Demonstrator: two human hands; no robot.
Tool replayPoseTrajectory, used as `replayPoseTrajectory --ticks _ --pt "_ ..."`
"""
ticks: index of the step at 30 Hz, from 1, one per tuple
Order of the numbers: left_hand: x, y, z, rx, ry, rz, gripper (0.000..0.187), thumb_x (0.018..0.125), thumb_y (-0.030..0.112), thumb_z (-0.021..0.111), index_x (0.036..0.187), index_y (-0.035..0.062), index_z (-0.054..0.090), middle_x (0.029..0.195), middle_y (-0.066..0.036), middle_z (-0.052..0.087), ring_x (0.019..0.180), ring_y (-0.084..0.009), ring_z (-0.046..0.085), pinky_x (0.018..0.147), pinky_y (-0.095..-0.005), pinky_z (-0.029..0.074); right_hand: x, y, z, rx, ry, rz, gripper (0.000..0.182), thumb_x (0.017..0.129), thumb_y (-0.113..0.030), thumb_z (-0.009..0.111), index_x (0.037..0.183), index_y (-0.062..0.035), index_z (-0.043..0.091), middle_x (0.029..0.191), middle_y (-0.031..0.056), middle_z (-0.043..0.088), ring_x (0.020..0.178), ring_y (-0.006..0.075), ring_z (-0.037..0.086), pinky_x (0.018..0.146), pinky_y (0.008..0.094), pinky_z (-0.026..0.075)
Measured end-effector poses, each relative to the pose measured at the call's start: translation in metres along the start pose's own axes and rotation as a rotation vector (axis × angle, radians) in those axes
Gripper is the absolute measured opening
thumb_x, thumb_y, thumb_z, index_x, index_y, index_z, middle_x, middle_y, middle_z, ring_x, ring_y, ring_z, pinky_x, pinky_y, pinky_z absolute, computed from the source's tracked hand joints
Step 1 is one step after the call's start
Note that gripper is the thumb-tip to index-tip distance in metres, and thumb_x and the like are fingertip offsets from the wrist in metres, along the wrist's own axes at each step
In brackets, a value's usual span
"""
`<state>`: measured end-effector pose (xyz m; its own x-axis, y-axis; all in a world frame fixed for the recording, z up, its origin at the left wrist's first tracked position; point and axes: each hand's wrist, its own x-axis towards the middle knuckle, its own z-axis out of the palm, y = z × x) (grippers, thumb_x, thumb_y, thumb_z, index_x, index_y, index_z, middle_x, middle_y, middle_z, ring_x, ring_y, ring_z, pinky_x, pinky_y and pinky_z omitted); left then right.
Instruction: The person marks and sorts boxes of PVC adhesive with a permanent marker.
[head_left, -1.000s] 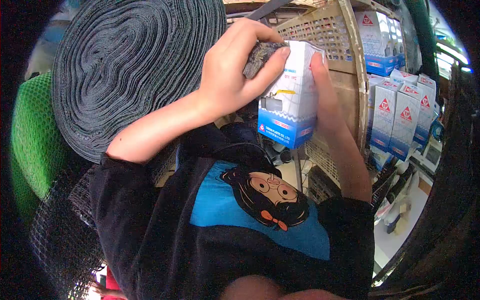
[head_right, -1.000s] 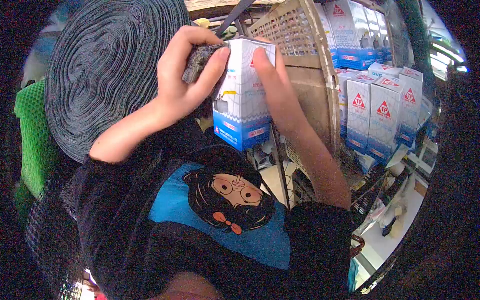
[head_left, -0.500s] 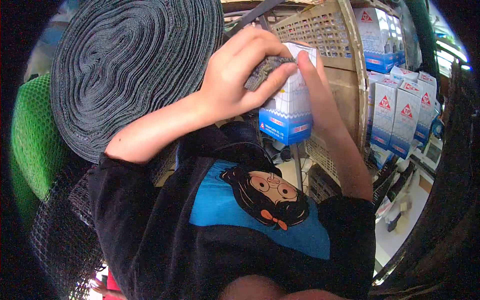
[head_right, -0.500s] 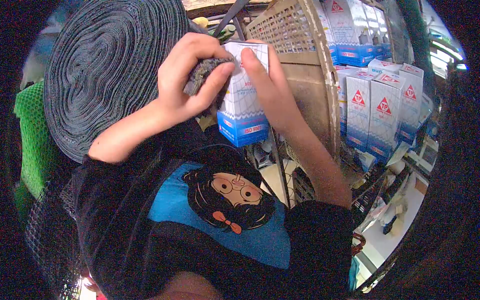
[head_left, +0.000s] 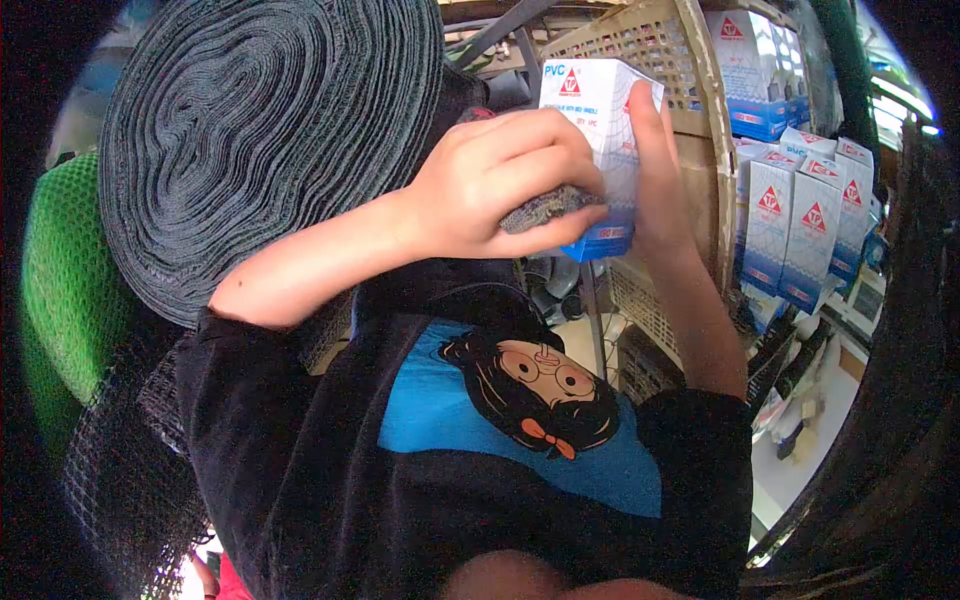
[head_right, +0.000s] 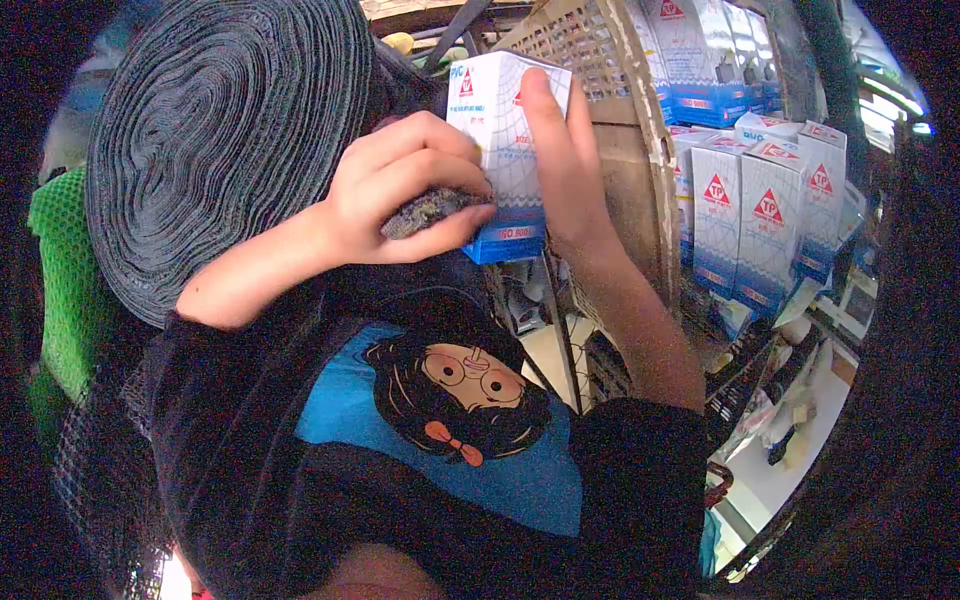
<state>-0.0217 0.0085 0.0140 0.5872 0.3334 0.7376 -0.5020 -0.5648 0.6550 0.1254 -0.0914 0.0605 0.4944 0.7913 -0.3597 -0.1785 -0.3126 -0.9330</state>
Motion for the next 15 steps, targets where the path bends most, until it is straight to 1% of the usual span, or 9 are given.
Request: replayPoseTrajectory --ticks 3,5,9,15 --pt "0.0 0.001 0.002 -0.005 -0.028 0.041 0.025 0.073 0.007 0.081 0.094 0.0036 0.067 0.091 -0.01 0.064 0.078 -0.0242 0.066 0.067 -0.0329 0.055 -0.001 -0.003 0.0 0.07 0.016 0.032 0.063 0.105 -0.054 0.028 0.123 -0.002 0.057 0.106 0.0131 0.068 0.09 0.0209 0.069 0.08 0.0348 0.057" --pt "0.0 0.001 0.002 -0.003 -0.036 0.076 0.026 0.073 0.01 0.082 0.094 0.005 0.068 0.092 -0.009 0.064 0.079 -0.0235 0.066 0.066 -0.0323 0.055 0.001 -0.001 -0.004 0.113 0.076 0.038 0.066 0.104 -0.057 0.027 0.125 -0.0026 0.056 0.107 0.0123 0.068 0.09 0.021 0.069 0.079 0.0349 0.057" --pt "-0.001 0.005 0.002 0.0 -0.056 0.113 0.026 0.073 0.012 0.083 0.094 0.0053 0.068 0.093 -0.009 0.065 0.078 -0.0231 0.067 0.065 -0.032 0.055 -0.002 -0.013 -0.001 0.067 0.174 -0.023 0.071 0.103 -0.062 0.025 0.129 -0.0034 0.055 0.108 0.0108 0.069 0.091 0.0215 0.069 0.08 0.0345 0.056" --pt "0.001 0.002 0.001 0.034 -0.041 0.135 0.026 0.073 0.011 0.082 0.093 0.0045 0.067 0.091 -0.009 0.065 0.075 -0.0236 0.067 0.063 -0.0318 0.054 -0.002 -0.017 -0.002 0.106 0.107 -0.025 0.072 0.103 -0.062 0.024 0.133 -0.003 0.053 0.116 0.0136 0.067 0.1 0.0239 0.068 0.085 0.0366 0.056"
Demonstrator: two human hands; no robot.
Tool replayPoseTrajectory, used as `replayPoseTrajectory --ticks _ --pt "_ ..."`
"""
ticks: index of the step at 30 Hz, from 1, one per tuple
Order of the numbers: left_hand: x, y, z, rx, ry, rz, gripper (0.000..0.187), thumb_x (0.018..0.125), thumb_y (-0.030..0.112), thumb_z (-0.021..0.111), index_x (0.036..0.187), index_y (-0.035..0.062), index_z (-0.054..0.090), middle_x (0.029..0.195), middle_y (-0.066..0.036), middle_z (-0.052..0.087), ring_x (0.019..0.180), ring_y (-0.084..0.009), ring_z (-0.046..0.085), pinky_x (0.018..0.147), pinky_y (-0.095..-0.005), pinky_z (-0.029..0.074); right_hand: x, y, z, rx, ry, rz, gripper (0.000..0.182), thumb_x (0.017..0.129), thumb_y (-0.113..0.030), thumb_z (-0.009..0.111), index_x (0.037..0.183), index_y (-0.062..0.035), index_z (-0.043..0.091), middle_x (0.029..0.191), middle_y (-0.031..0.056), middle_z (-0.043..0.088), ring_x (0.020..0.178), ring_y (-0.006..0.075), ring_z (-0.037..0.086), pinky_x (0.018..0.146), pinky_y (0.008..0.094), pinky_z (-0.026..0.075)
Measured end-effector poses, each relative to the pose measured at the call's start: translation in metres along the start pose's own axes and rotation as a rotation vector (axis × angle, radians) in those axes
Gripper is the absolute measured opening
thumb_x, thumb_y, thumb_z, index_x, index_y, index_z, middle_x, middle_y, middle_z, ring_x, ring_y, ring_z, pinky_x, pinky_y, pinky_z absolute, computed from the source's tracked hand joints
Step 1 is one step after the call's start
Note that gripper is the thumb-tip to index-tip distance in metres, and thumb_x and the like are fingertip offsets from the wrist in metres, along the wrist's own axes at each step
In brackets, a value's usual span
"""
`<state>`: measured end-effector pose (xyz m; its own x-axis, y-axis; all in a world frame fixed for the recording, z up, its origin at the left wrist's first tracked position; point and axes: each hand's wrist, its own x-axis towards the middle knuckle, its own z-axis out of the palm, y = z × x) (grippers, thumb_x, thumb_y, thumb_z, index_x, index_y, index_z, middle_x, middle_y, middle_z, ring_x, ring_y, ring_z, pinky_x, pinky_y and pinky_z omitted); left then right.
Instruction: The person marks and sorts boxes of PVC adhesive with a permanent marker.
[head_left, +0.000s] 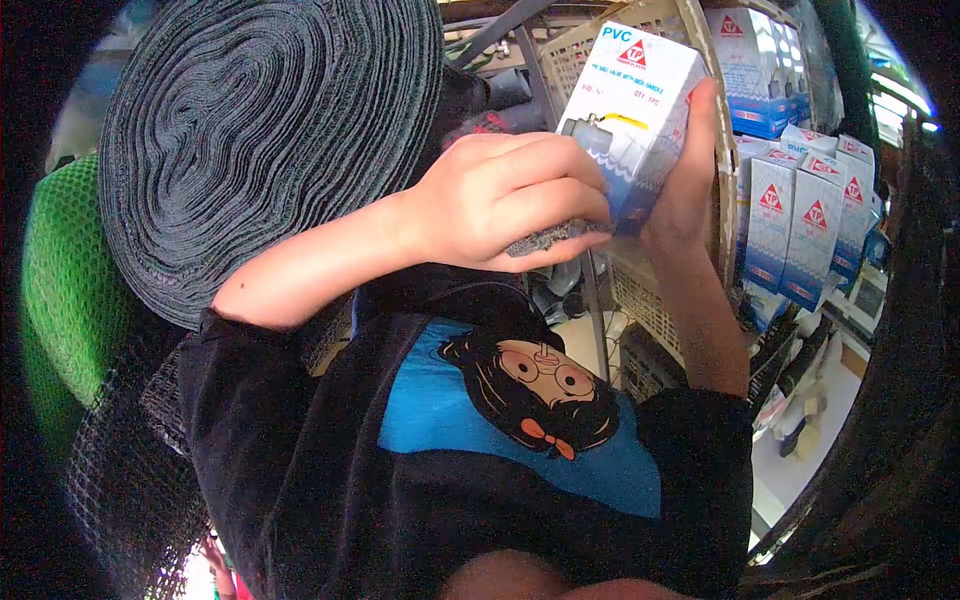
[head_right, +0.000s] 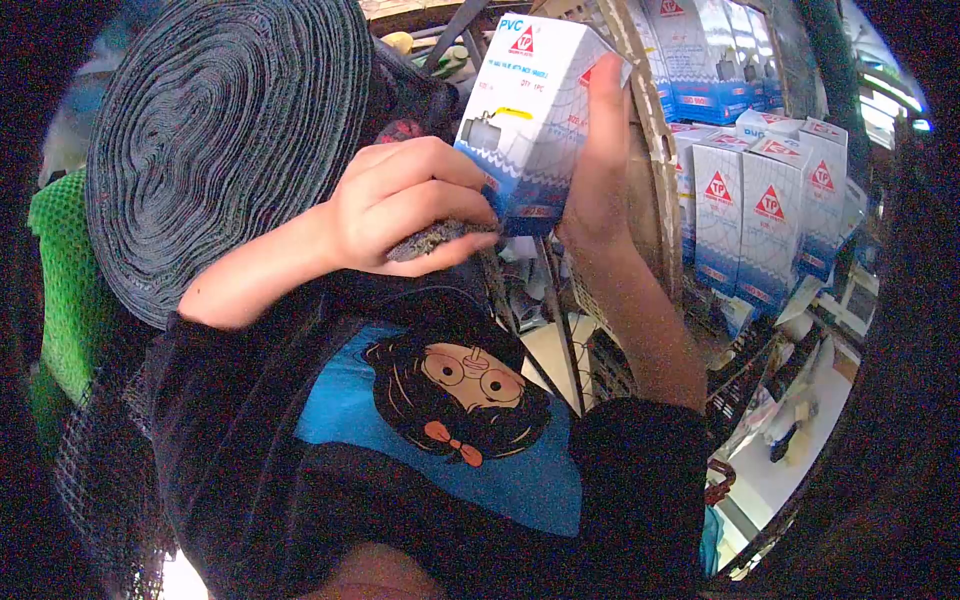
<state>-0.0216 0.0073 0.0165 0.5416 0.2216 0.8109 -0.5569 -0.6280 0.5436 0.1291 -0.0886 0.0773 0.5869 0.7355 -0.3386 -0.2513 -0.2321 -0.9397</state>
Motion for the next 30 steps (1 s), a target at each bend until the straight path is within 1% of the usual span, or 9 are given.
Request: replayPoseTrajectory --ticks 3,6,9,11,14,18,24,27,30 --pt "0.001 -0.001 0.0 0.056 0.007 -0.032 0.026 0.074 0.01 0.081 0.093 0.0037 0.066 0.09 -0.009 0.065 0.075 -0.0241 0.067 0.062 -0.0317 0.054 -0.005 -0.011 0.007 0.052 0.028 0.051 0.071 0.103 -0.06 0.023 0.134 -0.0025 0.051 0.119 0.0149 0.066 0.103 0.0253 0.068 0.088 0.0379 0.055" --pt "0.001 -0.002 0.002 0.113 0.014 -0.072 0.024 0.074 0.009 0.08 0.093 0.0033 0.065 0.089 -0.01 0.064 0.075 -0.0246 0.066 0.061 -0.0321 0.054 -0.001 -0.01 0.007 0.182 0.033 0.007 0.072 0.102 -0.062 0.025 0.129 -0.0027 0.056 0.108 0.0134 0.069 0.093 0.0244 0.071 0.081 0.037 0.057" --pt "0.0 -0.002 0.003 0.162 -0.013 -0.135 0.021 0.076 0.008 0.078 0.091 0.0034 0.064 0.088 -0.01 0.063 0.074 -0.0257 0.066 0.06 -0.0332 0.053 -0.001 -0.008 0.0 0.076 -0.015 -0.014 0.069 0.104 -0.057 0.023 0.137 -0.0019 0.049 0.122 0.0158 0.065 0.105 0.0274 0.068 0.091 0.04 0.055" --pt "0.001 -0.001 0.0 0.212 -0.057 -0.214 0.019 0.078 0.007 0.077 0.09 0.0032 0.063 0.087 -0.011 0.062 0.073 -0.0268 0.065 0.06 -0.0345 0.053 -0.001 -0.008 -0.001 0.064 0.005 -0.019 0.068 0.104 -0.056 0.023 0.137 -0.0021 0.049 0.122 0.0157 0.065 0.105 0.0277 0.067 0.091 0.0402 0.055" --pt "0.003 0.0 0.0 0.212 -0.033 -0.35 0.018 0.08 0.005 0.075 0.089 0.0025 0.06 0.086 -0.012 0.061 0.073 -0.0287 0.065 0.061 -0.0355 0.053 -0.002 -0.009 0.002 0.046 0.024 -0.03 0.067 0.104 -0.056 0.024 0.136 -0.0023 0.049 0.122 0.0156 0.065 0.105 0.028 0.067 0.091 0.0401 0.055" --pt "0.0 0.0 0.002 0.205 -0.019 -0.379 0.017 0.081 0.004 0.074 0.091 0.0022 0.061 0.087 -0.013 0.061 0.075 -0.0291 0.065 0.064 -0.0355 0.053 -0.002 -0.008 0.003 0.038 0.021 -0.042 0.067 0.104 -0.056 0.023 0.136 -0.0026 0.049 0.121 0.0154 0.065 0.106 0.0276 0.067 0.092 0.0395 0.054" --pt "-0.002 -0.002 0.004 0.132 -0.015 -0.295 0.019 0.079 0.005 0.077 0.091 0.0029 0.062 0.088 -0.012 0.062 0.077 -0.028 0.066 0.065 -0.0345 0.053 -0.003 -0.003 0.007 -0.062 0.046 -0.051 0.069 0.105 -0.057 0.021 0.135 -0.0031 0.05 0.123 0.0144 0.064 0.107 0.0252 0.067 0.092 0.0374 0.053" --pt "-0.004 -0.001 0.004 0.093 -0.031 -0.24 0.022 0.076 0.007 0.079 0.09 0.0044 0.063 0.088 -0.011 0.063 0.078 -0.0275 0.066 0.065 -0.0343 0.054 0.0 0.005 0.006 -0.047 0.023 -0.076 0.071 0.104 -0.059 0.02 0.135 -0.0031 0.05 0.122 0.0138 0.065 0.105 0.025 0.067 0.09 0.0361 0.054" --pt "-0.002 0.001 0.005 0.056 -0.014 -0.124 0.024 0.074 0.009 0.08 0.091 0.0057 0.063 0.089 -0.009 0.064 0.077 -0.0271 0.067 0.065 -0.0345 0.054 0.0 0.007 0.006 -0.066 -0.001 -0.046 0.074 0.103 -0.062 0.018 0.135 -0.003 0.05 0.119 0.0134 0.066 0.103 0.0252 0.068 0.089 0.036 0.054"
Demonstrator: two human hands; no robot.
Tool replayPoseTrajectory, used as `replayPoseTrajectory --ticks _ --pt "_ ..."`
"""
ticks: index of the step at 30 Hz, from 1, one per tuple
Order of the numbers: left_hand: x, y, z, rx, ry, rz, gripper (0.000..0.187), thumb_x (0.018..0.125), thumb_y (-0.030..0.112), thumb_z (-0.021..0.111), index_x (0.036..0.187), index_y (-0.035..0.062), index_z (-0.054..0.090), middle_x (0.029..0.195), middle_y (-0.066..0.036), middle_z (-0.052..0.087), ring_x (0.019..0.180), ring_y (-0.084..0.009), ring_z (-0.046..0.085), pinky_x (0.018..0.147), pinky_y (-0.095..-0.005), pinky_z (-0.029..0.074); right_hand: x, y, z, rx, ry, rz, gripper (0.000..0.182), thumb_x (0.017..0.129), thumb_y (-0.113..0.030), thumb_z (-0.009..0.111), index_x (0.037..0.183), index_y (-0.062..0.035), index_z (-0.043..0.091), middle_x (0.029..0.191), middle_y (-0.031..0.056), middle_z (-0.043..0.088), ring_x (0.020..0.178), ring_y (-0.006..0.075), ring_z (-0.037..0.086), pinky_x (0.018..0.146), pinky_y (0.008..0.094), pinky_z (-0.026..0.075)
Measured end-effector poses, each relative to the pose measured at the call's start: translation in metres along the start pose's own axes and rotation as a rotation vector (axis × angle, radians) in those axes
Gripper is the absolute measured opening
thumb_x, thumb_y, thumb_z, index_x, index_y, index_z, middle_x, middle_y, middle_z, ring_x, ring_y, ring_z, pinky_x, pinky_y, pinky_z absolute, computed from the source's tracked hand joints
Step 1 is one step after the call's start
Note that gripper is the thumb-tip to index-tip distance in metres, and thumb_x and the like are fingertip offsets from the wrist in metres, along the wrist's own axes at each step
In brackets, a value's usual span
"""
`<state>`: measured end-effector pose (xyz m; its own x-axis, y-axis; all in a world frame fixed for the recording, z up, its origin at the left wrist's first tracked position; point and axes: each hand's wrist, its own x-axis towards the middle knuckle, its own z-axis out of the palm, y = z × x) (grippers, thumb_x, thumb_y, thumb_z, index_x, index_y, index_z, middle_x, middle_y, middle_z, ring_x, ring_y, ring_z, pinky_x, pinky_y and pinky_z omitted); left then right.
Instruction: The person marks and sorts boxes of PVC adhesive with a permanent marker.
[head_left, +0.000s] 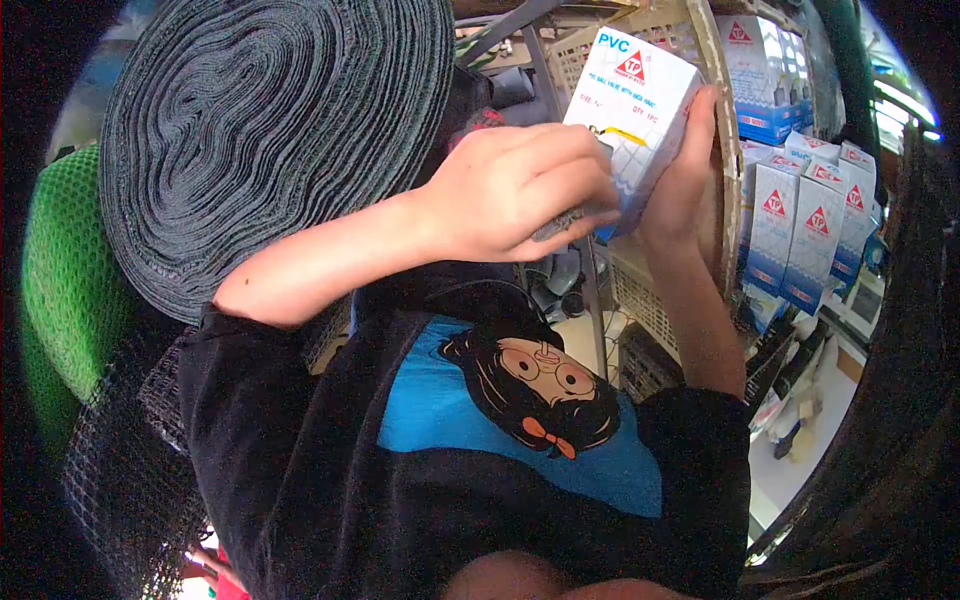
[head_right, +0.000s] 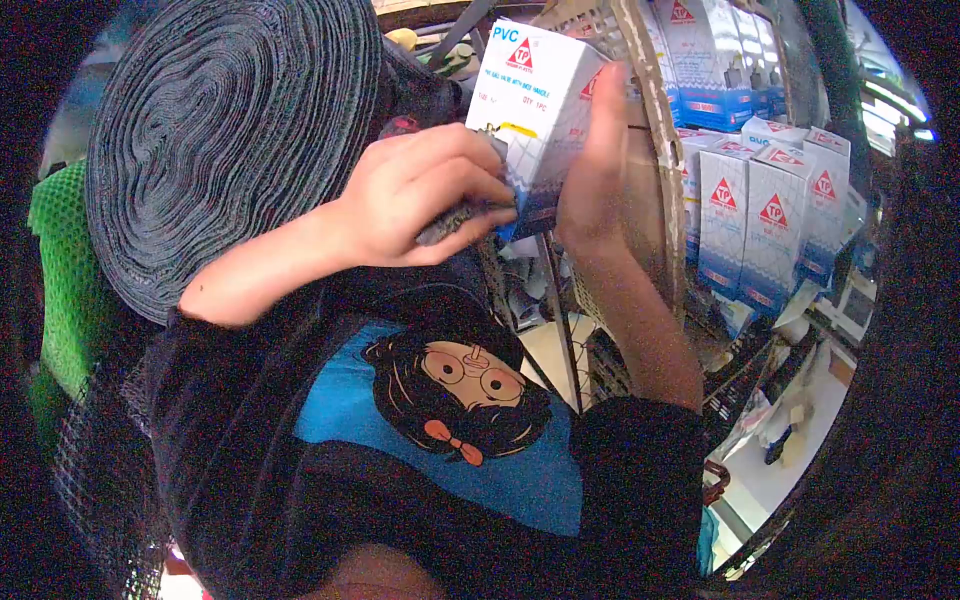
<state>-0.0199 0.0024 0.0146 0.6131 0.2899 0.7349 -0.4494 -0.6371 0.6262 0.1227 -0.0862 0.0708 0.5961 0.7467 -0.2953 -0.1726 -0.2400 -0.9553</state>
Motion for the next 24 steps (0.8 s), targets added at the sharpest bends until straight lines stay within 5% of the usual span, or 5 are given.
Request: replayPoseTrajectory --ticks 6,9,12,15,24 --pt "-0.0024 0.0 0.0015 -0.008 -0.051 0.086 0.021 0.072 0.013 0.08 0.088 0.0077 0.067 0.089 -0.007 0.064 0.075 -0.0243 0.066 0.063 -0.0335 0.054 0.0014 0.0064 -0.0034 0.096 -0.112 0.104 0.08 0.101 -0.067 0.016 0.134 -0.0036 0.051 0.117 0.0137 0.066 0.1 0.0243 0.068 0.086 0.0376 0.055" --pt "-0.0017 -0.0001 -0.0001 -0.017 -0.057 0.092 0.021 0.07 0.011 0.078 0.087 0.0076 0.066 0.087 -0.006 0.064 0.075 -0.0243 0.066 0.062 -0.0331 0.054 0.0015 0.0057 0.0023 0.171 -0.051 0.097 0.078 0.103 -0.063 0.018 0.121 -0.0015 0.061 0.101 0.0102 0.071 0.086 0.0205 0.071 0.076 0.0338 0.057" --pt "-0.0009 0.0009 -0.0014 -0.013 -0.04 0.051 0.022 0.068 0.009 0.077 0.087 0.0069 0.066 0.087 -0.007 0.064 0.074 -0.0247 0.066 0.062 -0.0331 0.054 0.003 0.0077 -0.0023 0.085 -0.054 0.142 0.082 0.1 -0.069 0.017 0.131 -0.0033 0.054 0.112 0.013 0.068 0.097 0.0242 0.069 0.084 0.0368 0.056" --pt "-0.001 0.0021 -0.0016 0.019 -0.001 -0.01 0.024 0.067 0.008 0.076 0.088 0.0059 0.065 0.087 -0.008 0.064 0.075 -0.025 0.066 0.062 -0.0333 0.054 0.004 0.0076 -0.0004 0.18 -0.032 0.107 0.073 0.104 -0.061 0.022 0.12 -0.0009 0.062 0.102 0.0109 0.071 0.088 0.0206 0.071 0.078 0.0338 0.058" --pt "-0.0006 0.0003 -0.0007 0.053 0.02 -0.007 0.027 0.068 0.01 0.078 0.092 0.005 0.067 0.086 -0.008 0.065 0.073 -0.0247 0.066 0.062 -0.0331 0.054 0.0041 0.007 -0.0021 0.077 -0.025 0.147 0.08 0.1 -0.069 0.019 0.13 -0.0039 0.055 0.11 0.0122 0.069 0.094 0.0228 0.07 0.08 0.0345 0.057"
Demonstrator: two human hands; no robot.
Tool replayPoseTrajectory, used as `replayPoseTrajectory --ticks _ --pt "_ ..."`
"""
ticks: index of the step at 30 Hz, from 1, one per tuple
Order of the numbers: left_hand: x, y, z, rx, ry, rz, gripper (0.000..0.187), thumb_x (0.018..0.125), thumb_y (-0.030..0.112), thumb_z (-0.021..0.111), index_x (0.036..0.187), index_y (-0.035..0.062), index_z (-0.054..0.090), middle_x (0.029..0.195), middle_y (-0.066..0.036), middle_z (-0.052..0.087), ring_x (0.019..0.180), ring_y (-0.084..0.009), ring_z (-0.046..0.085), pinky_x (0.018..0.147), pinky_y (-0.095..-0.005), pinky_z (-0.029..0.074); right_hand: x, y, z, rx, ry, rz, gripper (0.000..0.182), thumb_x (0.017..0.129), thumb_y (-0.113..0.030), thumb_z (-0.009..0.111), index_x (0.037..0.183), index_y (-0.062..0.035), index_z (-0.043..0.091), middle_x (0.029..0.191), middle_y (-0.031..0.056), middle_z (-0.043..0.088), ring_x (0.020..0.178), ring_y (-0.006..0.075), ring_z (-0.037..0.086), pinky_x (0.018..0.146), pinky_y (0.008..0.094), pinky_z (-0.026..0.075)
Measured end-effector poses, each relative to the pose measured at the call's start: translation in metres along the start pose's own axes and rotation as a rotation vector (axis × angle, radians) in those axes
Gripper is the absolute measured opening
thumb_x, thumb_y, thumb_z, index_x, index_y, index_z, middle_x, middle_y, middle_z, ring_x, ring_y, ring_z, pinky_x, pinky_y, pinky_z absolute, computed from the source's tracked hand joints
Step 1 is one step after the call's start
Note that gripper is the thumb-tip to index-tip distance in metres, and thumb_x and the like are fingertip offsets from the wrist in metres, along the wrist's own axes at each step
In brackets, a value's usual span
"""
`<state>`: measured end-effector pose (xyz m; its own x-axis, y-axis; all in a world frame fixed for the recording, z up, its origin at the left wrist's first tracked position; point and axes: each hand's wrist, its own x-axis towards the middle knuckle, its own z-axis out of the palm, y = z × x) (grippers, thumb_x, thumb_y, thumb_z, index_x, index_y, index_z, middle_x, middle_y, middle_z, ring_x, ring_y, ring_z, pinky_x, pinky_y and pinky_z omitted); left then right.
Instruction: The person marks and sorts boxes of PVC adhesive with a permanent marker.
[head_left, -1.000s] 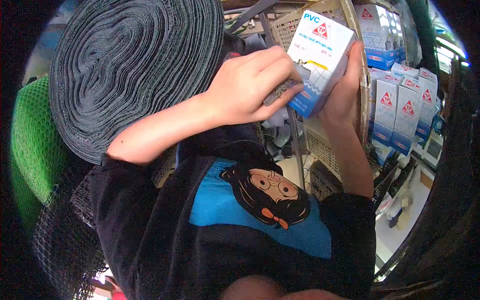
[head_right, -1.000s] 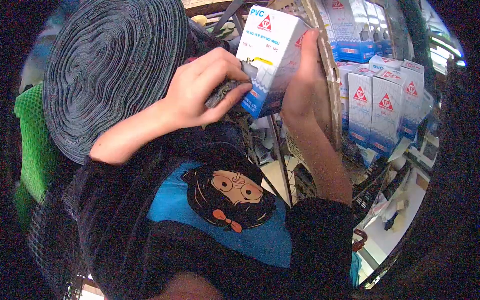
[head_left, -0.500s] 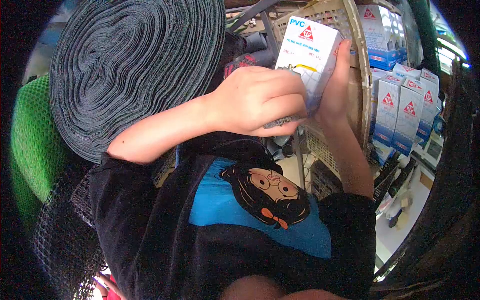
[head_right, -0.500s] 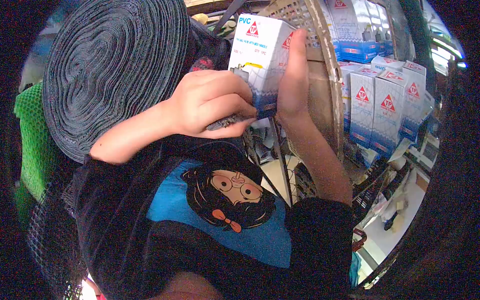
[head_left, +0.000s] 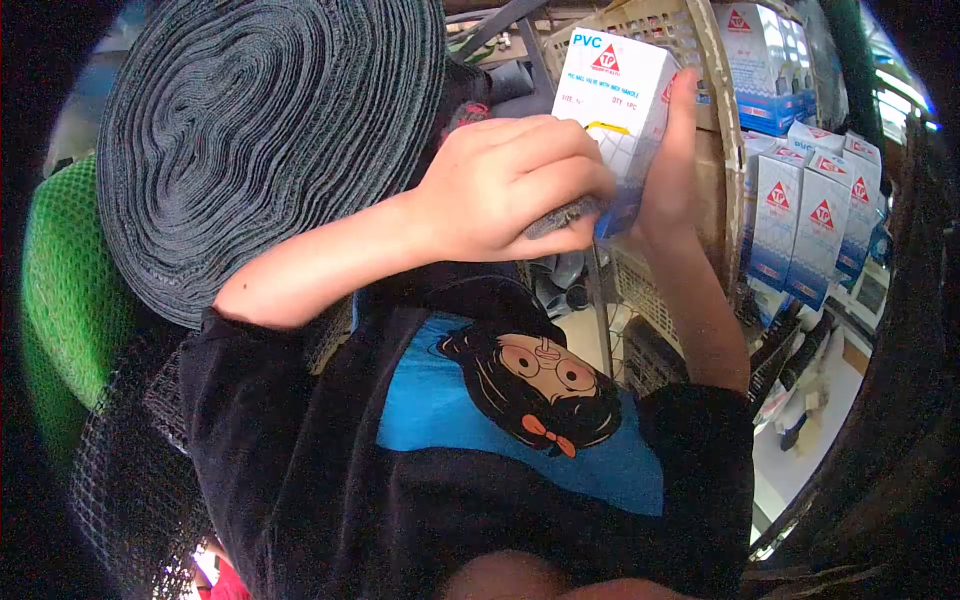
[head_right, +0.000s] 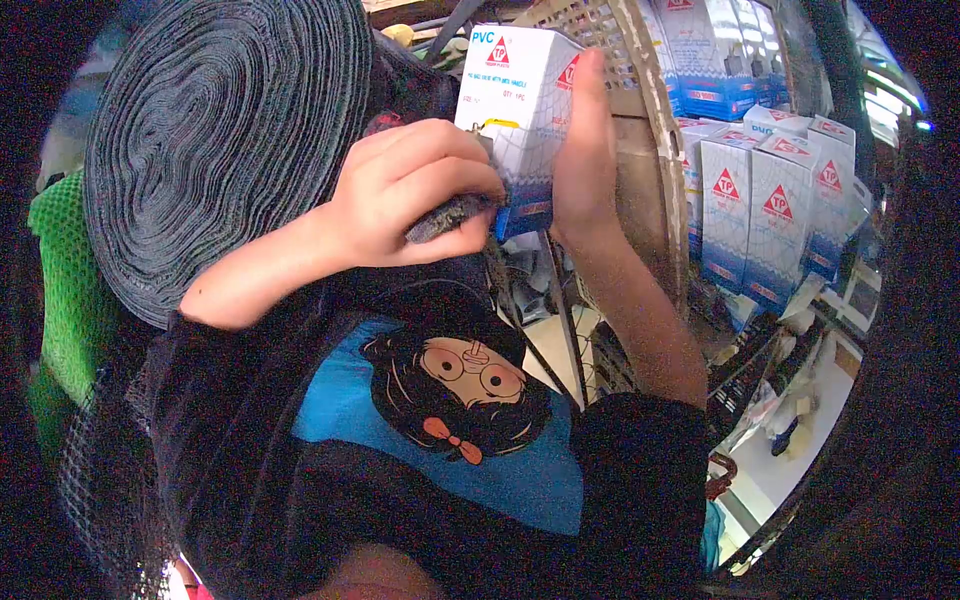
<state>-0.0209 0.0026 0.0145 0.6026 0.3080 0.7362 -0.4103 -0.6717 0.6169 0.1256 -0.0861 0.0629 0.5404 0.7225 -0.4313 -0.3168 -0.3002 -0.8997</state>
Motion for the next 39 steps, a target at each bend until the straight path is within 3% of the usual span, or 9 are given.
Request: replayPoseTrajectory --ticks 3,12,15,17,25,29,32,33,39 --pt "0.0 0.0 0.001 -0.009 0.013 0.034 0.026 0.069 0.011 0.078 0.092 0.0054 0.068 0.086 -0.007 0.065 0.072 -0.0242 0.066 0.062 -0.0327 0.054 0.003 0.003 -0.001 0.127 -0.004 0.023 0.071 0.104 -0.059 0.023 0.123 -0.0025 0.061 0.105 0.0115 0.071 0.091 0.0218 0.072 0.081 0.0348 0.058" --pt "-0.001 -0.001 0.002 -0.06 -0.025 0.122 0.023 0.072 0.014 0.078 0.092 0.006 0.069 0.086 -0.007 0.065 0.07 -0.0231 0.065 0.059 -0.0324 0.053 -0.001 -0.007 -0.001 0.101 -0.053 0.007 0.074 0.103 -0.062 0.02 0.123 -0.0032 0.06 0.104 0.0109 0.071 0.09 0.022 0.071 0.079 0.0344 0.058" --pt "-0.003 0.0 0.001 -0.043 -0.015 0.163 0.023 0.072 0.014 0.078 0.092 0.0061 0.069 0.086 -0.007 0.065 0.07 -0.0225 0.065 0.059 -0.0322 0.052 -0.002 -0.011 0.001 0.034 -0.058 0.01 0.079 0.101 -0.067 0.018 0.133 -0.0025 0.052 0.112 0.0146 0.068 0.096 0.0248 0.07 0.082 0.0367 0.058" --pt "-0.001 0.0 -0.001 -0.028 0.005 0.161 0.023 0.072 0.014 0.078 0.092 0.006 0.069 0.086 -0.007 0.065 0.069 -0.0222 0.065 0.058 -0.0322 0.052 -0.002 -0.011 0.002 0.126 -0.081 0.016 0.077 0.102 -0.064 0.019 0.128 -0.0026 0.056 0.109 0.0126 0.069 0.095 0.0231 0.07 0.082 0.036 0.058" --pt "0.002 -0.004 -0.003 0.071 0.05 0.016 0.029 0.07 0.009 0.08 0.096 0.0044 0.068 0.087 -0.009 0.065 0.072 -0.0254 0.066 0.063 -0.0333 0.054 -0.001 -0.003 0.002 0.048 -0.103 0.041 0.075 0.103 -0.062 0.02 0.127 -0.0016 0.058 0.11 0.0115 0.07 0.096 0.0217 0.069 0.085 0.0347 0.055" --pt "0.004 -0.006 -0.006 0.05 0.133 -0.05 0.026 0.073 0.003 0.078 0.097 0.0013 0.067 0.09 -0.011 0.066 0.081 -0.0263 0.066 0.069 -0.0336 0.054 -0.002 -0.001 0.002 -0.028 -0.187 -0.028 0.065 0.107 -0.054 0.02 0.142 -0.0039 0.042 0.126 0.0127 0.059 0.115 0.021 0.058 0.103 0.0353 0.045" --pt "0.009 -0.007 -0.011 0.033 0.217 -0.076 0.027 0.075 0.0 0.077 0.099 -0.0005 0.065 0.09 -0.012 0.066 0.082 -0.0268 0.065 0.073 -0.0342 0.053 -0.007 0.005 0.009 -0.089 -0.149 -0.127 0.059 0.107 -0.049 0.031 0.137 -0.0008 0.049 0.119 0.0108 0.064 0.106 0.0158 0.062 0.094 0.031 0.049" --pt "0.011 -0.009 -0.011 0.05 0.263 -0.087 0.024 0.075 0.006 0.076 0.096 0.0048 0.066 0.091 -0.009 0.068 0.078 -0.0259 0.066 0.068 -0.0333 0.055 -0.008 0.007 0.009 -0.073 -0.165 -0.107 0.058 0.108 -0.047 0.032 0.139 -0.0008 0.048 0.119 0.0097 0.063 0.107 0.0145 0.061 0.094 0.0302 0.049" --pt "0.009 -0.01 -0.009 0.012 0.274 -0.106 0.03 0.079 0.002 0.076 0.105 -0.0008 0.06 0.098 -0.013 0.067 0.083 -0.0249 0.065 0.074 -0.0326 0.053 -0.008 0.012 0.005 -0.066 -0.192 -0.036 0.056 0.108 -0.046 0.032 0.137 -0.0011 0.049 0.12 0.0101 0.063 0.106 0.0142 0.061 0.094 0.0299 0.049"
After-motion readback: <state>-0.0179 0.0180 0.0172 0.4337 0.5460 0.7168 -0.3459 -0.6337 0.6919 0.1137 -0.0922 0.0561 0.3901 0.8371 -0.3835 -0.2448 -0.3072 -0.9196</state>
